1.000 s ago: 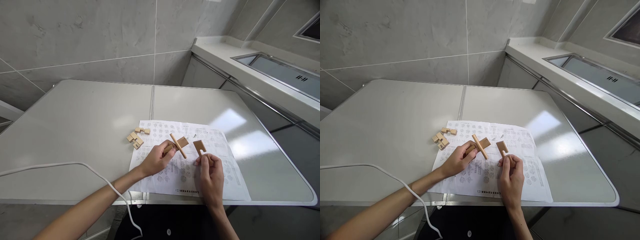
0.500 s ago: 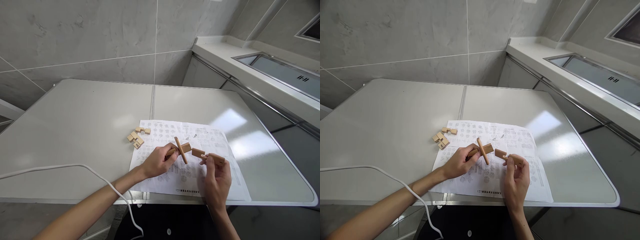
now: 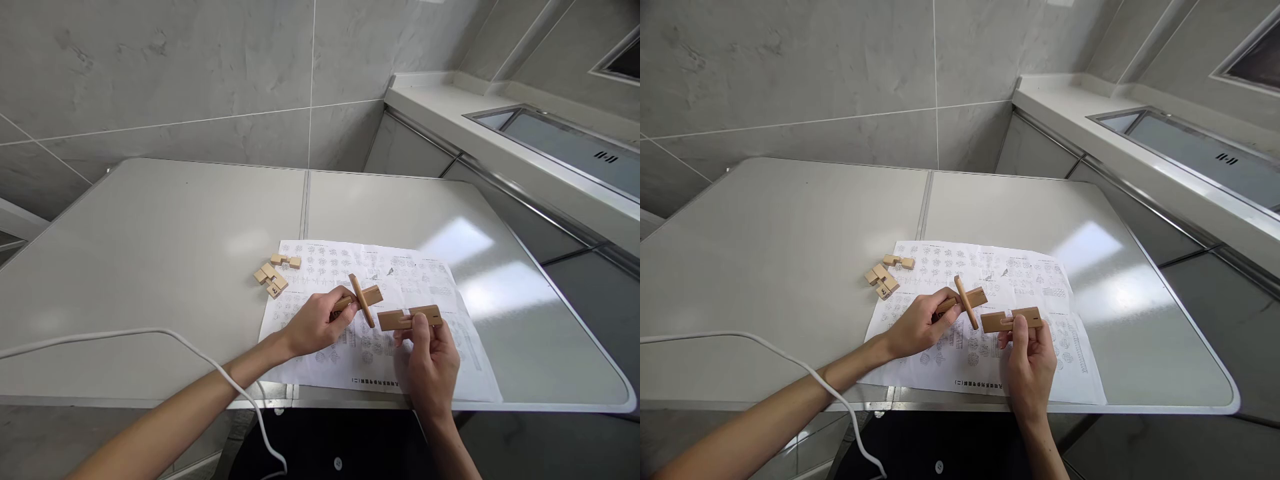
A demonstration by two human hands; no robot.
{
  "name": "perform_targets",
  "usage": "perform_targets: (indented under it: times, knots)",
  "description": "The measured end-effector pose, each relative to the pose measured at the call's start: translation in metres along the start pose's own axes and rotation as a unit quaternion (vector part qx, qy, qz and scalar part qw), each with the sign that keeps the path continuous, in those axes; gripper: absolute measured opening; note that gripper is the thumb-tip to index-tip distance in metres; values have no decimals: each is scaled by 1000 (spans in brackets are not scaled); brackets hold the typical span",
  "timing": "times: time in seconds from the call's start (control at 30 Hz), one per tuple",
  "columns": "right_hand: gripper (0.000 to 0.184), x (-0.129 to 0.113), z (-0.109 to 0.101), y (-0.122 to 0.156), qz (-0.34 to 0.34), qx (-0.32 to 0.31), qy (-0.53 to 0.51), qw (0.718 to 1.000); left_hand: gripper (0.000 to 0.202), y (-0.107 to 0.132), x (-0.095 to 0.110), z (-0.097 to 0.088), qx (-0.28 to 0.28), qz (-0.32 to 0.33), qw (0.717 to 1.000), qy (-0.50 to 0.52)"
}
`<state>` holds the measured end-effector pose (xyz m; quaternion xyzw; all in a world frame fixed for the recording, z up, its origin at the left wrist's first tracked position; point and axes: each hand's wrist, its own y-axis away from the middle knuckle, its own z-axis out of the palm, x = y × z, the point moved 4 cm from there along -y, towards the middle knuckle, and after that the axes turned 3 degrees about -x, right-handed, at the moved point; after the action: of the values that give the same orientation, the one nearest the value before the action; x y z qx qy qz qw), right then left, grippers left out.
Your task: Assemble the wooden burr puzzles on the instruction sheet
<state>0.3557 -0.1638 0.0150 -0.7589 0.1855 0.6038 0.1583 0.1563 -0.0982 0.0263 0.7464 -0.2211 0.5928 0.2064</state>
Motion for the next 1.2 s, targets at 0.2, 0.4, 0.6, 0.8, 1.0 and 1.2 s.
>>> perform_targets:
  times: [0.2, 0.4, 0.6, 0.8, 1.0, 1.2]
  knots:
    - [42, -2, 5, -1, 1, -24, -73, 997, 29, 0, 0, 0, 0, -6, 1000, -4]
    - [41, 0, 6, -1, 30, -40, -77, 996, 30, 0, 0, 0, -3, -12, 1000, -7]
    - [42, 1, 5, -1, 25, -62, -46, 997, 31, 0, 0, 0, -2, -12, 1000, -7]
    - [40, 0, 9, -1, 13, -79, -112, 990, 29, 1, 0, 0, 0, -14, 1000, -8]
    - [37, 6, 10, 0, 47, -75, -168, 982, 31, 1, 0, 1, 2, -16, 1000, -4]
    - [37, 10, 3, 2, 45, -53, -91, 993, 31, 0, -1, 0, 4, -16, 1000, -17]
